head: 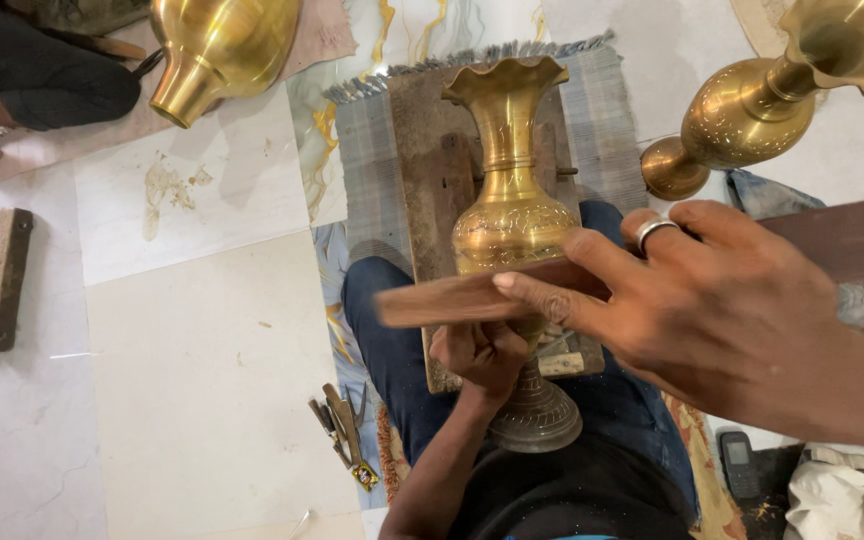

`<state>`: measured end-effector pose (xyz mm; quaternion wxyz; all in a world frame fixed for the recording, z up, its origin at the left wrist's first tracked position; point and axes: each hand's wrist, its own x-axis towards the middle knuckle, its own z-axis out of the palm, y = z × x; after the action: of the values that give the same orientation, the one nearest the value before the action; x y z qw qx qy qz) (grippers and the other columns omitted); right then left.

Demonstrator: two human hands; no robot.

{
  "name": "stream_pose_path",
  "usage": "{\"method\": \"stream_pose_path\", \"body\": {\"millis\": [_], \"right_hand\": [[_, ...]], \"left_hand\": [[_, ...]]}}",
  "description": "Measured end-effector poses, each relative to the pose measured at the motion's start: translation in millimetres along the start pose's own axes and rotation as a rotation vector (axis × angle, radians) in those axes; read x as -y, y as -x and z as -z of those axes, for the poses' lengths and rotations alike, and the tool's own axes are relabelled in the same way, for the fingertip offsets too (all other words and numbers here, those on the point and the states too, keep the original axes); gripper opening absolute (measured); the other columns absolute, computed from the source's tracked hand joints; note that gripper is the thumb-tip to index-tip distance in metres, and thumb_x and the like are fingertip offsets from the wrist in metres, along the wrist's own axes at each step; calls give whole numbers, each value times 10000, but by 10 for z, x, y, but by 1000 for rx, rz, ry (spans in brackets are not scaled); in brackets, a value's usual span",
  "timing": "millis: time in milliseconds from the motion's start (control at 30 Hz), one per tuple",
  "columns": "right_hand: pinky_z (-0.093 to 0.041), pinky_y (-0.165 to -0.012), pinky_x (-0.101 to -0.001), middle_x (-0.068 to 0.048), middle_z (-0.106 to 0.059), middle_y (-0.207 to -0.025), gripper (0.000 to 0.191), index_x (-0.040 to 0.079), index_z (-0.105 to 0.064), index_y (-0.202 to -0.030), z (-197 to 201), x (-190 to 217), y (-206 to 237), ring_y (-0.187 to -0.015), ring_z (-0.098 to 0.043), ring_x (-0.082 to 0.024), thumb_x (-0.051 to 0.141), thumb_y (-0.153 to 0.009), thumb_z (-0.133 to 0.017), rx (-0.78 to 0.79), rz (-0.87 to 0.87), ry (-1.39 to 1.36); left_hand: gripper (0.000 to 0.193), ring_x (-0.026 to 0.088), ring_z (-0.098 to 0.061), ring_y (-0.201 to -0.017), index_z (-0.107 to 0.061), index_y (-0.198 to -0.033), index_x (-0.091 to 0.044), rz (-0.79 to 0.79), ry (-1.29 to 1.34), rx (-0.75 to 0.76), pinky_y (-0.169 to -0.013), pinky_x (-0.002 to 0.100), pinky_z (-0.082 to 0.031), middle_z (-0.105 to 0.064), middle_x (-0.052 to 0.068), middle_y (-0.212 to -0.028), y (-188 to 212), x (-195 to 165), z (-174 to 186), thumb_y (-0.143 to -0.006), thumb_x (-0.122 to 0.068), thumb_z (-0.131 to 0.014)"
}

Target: The person sits on the floor with a brass vase held against a wooden board on their lap and decorates its surface by hand, positioning a small punch or chisel on the metal and striking it with a wooden mallet to emboss patterns, repositioning the tool repeatedly across the vase body.

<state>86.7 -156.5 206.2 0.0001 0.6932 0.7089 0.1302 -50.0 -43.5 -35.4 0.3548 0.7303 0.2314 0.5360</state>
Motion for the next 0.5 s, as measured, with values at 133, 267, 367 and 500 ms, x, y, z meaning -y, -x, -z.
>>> {"method": "stream_pose_path", "body": {"millis": [133,267,367,500], "right_hand": [[-522,-609,-388,-7,-723,-1200,724,375,-540,-1454,-70,-6,-15,-679,-667,-222,169,-778,-696,45,-68,-311],[-575,-615,-380,8,-720,-1128,761,389,-545,-1462,-132,-26,73,-635,-675,-220,214,-746,-732,60,-64,-74],[-537,-550,-377,-13,-728,-1144,782,329,-593,-1436,-194,-26,188,-585,-627,-207,147,-698,-776,39,-143,-322],[-538,-550,-348,-59,-735,-1091,774,281,-598,-1433,-344,-32,385,-574,-633,-190,112,-702,-786,-6,-255,-275]], "left_hand": [[145,175,-719,-704,-653,-986,-36,-83,39,20,-670,313,-595,-709,51,-806,11,-26,35,-971,-174,-697],[167,202,-723,-733,-650,-1007,4,-51,173,121,-673,313,-618,-706,95,-841,16,7,67,-975,-160,-647],[159,169,-741,-719,-669,-1032,-4,-62,149,193,-651,287,-651,-741,99,-870,-42,71,60,-970,-140,-615],[132,139,-693,-596,-704,-992,-41,-15,73,408,-577,281,-628,-740,61,-794,-175,126,137,-876,-78,-654]]}}
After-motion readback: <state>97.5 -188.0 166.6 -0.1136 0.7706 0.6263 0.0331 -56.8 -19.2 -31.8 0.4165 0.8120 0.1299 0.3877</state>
